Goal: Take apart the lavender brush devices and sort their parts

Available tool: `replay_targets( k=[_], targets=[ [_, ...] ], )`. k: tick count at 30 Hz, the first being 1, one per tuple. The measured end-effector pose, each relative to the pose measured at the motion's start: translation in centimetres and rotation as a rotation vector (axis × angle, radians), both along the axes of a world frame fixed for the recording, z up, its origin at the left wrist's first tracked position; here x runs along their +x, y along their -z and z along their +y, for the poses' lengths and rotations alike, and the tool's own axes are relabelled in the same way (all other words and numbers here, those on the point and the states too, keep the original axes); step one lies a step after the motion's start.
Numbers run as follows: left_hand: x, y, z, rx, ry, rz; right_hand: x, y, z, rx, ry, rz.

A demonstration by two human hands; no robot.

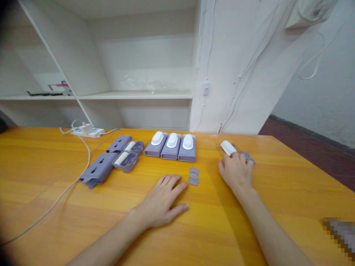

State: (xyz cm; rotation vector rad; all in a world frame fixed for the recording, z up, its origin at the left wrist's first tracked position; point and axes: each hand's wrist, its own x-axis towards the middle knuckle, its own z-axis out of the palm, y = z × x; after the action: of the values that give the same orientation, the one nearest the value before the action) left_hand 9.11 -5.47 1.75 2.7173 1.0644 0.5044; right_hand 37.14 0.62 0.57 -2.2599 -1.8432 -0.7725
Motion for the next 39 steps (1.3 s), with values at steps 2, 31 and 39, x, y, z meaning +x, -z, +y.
replay_targets(
  k=[2, 31, 39],
  targets=[
    [0.0, 0.0, 0.0, -0.002, 0.002, 0.001, 0.1, 0.2, -0.6, 0.071, -0.013, -0.007],
    [0.2, -0.3, -0.1, -0.036, 0.037, -0.007, 7.8, 2.3, -1.5, 0.118, 0.240, 0.523],
    [0.2, -0.3, -0.1, -0.031, 0.034, -0.007, 7.2, 2.2, -1.5, 0.162, 0.258, 0.505]
  ],
)
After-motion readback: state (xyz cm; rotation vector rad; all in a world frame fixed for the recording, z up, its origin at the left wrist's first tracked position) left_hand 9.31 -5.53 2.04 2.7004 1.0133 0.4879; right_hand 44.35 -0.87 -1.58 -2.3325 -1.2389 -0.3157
